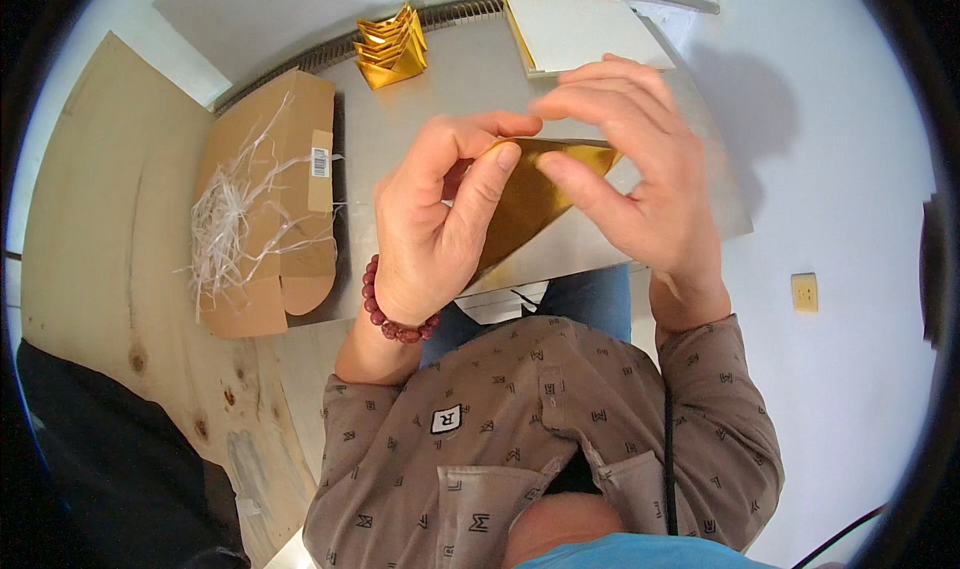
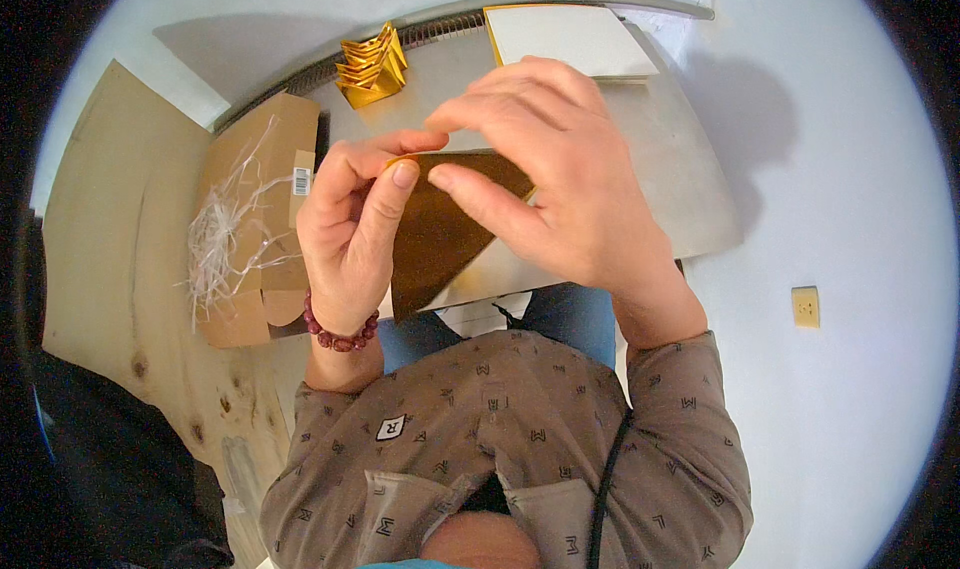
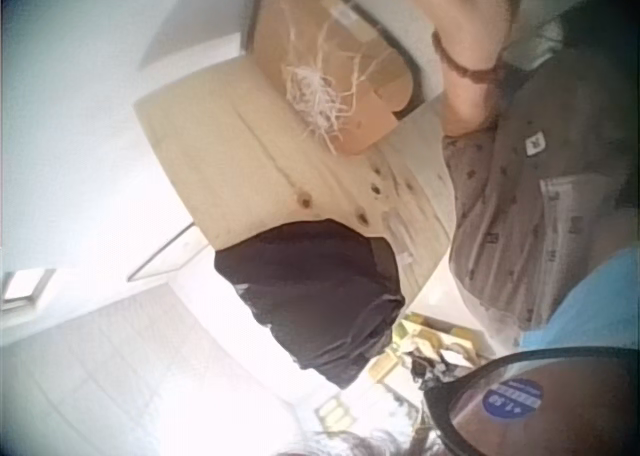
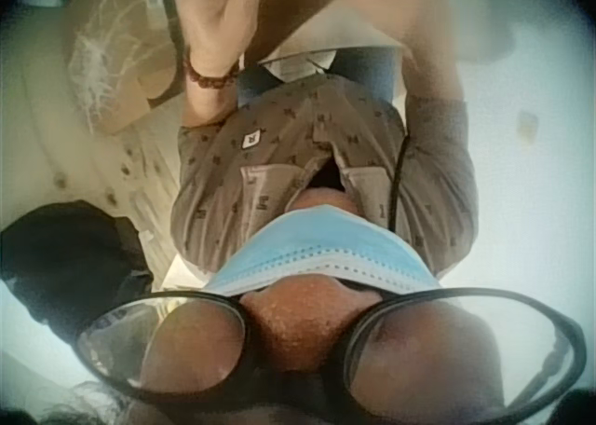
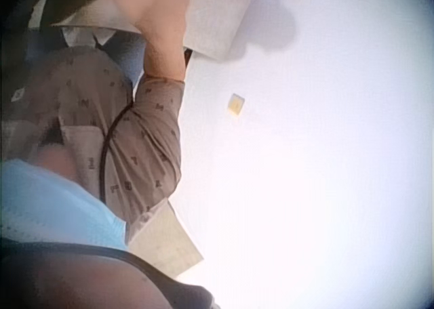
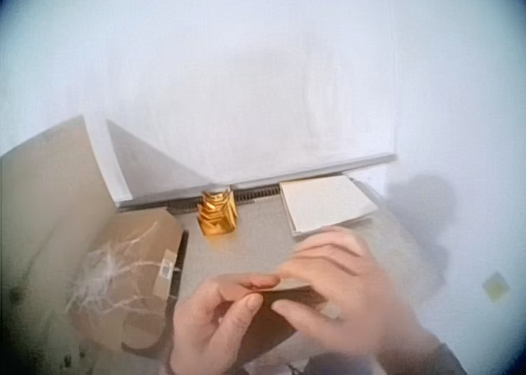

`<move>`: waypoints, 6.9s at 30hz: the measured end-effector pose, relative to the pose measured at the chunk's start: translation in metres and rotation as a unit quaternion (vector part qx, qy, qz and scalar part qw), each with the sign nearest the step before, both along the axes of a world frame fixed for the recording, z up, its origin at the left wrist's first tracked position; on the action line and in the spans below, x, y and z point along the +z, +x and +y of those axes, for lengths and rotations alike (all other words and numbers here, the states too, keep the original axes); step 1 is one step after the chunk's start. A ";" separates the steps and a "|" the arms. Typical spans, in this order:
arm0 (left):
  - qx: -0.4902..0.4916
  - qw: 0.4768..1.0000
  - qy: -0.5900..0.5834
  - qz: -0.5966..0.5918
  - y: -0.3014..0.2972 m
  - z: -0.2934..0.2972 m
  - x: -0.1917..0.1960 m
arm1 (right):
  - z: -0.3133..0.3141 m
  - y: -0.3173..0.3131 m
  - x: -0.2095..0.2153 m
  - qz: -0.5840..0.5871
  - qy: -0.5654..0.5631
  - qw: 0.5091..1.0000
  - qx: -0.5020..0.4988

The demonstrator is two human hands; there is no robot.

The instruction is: The person folds a gold-colored sheet of paper into a small envelope-like shape, then places it on a stack of similar folded items. They pick up another sheet and begin folding it in the same way.

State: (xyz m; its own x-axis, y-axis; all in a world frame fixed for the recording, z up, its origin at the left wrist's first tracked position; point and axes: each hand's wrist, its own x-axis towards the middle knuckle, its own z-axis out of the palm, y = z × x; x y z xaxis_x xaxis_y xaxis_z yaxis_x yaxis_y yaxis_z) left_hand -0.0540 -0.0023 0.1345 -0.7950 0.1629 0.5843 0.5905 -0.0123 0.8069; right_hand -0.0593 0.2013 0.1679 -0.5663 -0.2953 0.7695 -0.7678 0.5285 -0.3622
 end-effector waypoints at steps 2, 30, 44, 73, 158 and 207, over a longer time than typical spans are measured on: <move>-0.010 1.000 0.014 -0.002 -0.001 0.001 -0.001 | -0.004 -0.002 0.002 -0.043 0.019 0.999 0.028; 0.024 0.997 -0.073 -0.015 -0.001 -0.005 0.002 | -0.001 -0.011 -0.004 -0.163 -0.058 0.979 0.112; 0.004 0.995 -0.070 -0.065 -0.005 -0.019 -0.005 | 0.003 -0.006 -0.012 -0.240 -0.202 0.944 0.103; 0.081 0.983 -0.156 -0.045 -0.001 -0.057 -0.007 | 0.025 -0.018 -0.031 -0.168 -0.324 0.926 0.097; 0.095 0.890 -0.315 -0.315 -0.036 -0.099 -0.119 | 0.048 -0.037 -0.195 -0.268 0.029 0.930 -0.248; 0.037 0.801 -0.597 0.037 -0.031 -0.074 -0.132 | 0.041 -0.037 -0.192 -0.276 0.041 0.928 -0.246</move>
